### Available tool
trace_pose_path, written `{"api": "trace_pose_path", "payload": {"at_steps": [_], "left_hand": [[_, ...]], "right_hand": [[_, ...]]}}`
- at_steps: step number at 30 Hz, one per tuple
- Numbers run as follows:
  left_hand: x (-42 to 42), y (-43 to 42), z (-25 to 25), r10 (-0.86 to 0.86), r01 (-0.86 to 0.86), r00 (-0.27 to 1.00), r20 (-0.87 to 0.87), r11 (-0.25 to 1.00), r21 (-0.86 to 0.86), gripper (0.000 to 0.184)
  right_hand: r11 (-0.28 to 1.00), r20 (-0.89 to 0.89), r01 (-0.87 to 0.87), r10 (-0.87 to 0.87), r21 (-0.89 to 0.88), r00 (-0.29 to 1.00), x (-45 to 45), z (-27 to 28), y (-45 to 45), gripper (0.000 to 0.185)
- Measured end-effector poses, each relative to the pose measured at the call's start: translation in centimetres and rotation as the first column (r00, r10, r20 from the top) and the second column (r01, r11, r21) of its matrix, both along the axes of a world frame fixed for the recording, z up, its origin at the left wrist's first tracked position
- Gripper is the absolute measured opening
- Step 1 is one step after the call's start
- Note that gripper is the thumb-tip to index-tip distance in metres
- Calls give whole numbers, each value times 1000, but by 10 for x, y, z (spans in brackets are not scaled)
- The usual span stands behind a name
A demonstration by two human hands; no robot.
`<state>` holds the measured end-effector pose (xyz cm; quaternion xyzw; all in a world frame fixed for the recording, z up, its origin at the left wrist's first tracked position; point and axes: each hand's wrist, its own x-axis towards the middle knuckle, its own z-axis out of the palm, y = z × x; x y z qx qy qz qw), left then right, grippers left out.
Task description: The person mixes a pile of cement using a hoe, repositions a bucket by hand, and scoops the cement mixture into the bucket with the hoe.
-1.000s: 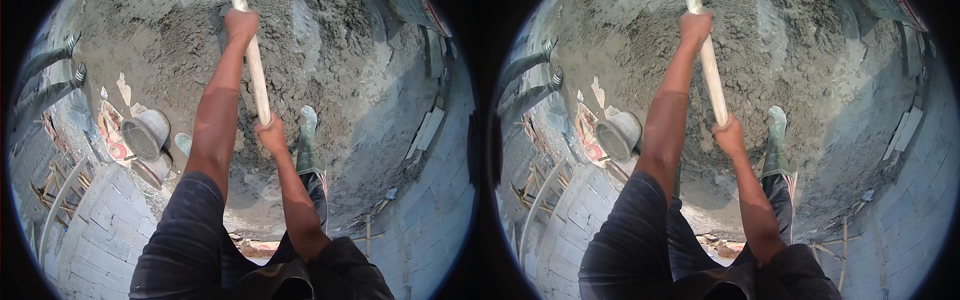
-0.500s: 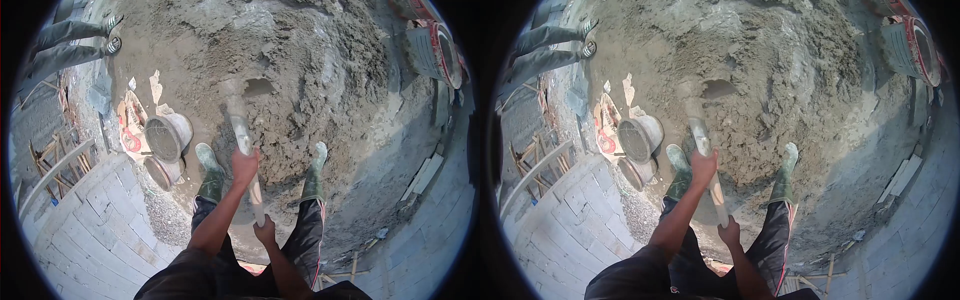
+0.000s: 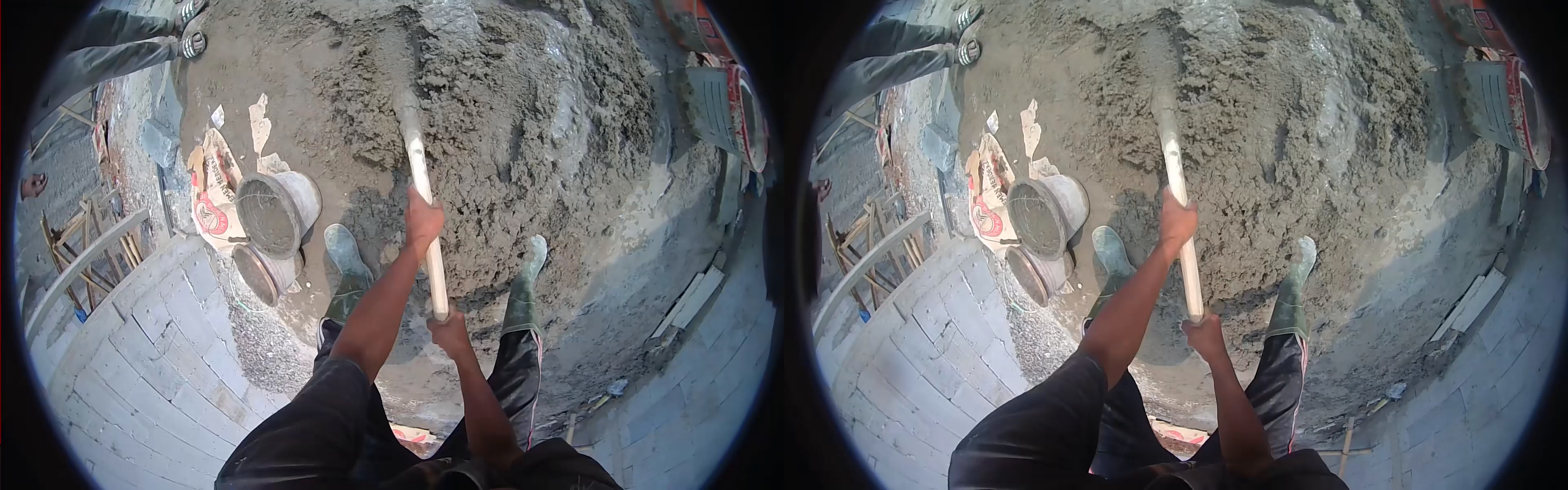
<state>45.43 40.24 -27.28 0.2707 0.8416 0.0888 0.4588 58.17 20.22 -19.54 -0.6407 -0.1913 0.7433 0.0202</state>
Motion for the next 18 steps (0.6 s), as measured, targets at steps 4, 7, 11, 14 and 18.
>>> {"api": "trace_pose_path", "payload": {"at_steps": [4, 7, 11, 14, 18], "left_hand": [[66, -214, 43, 120, -113, 990, 71, 989, -95, 50], [48, -196, 81, 209, -210, 975, 72, 978, 11, 46], [-69, 33, 71, 268, -300, 952, 151, 915, 268, 57], [-171, 212, 15, -21, 354, 865, -501, 734, 580, 82], [-205, 323, 6, -355, 499, 744, -566, 859, 118, 85]], "right_hand": [[986, 196, -159, 167, -55, 966, 67, 109, -157, 34], [951, 194, -305, 308, -48, 931, 53, 133, -124, 38], [914, 58, -172, 162, 367, 985, -53, 2, 44, 38], [742, -56, -33, 95, 670, 994, -175, -64, 270, 36], [891, -528, 268, -38, 367, 848, -248, -75, 438, 16]]}}
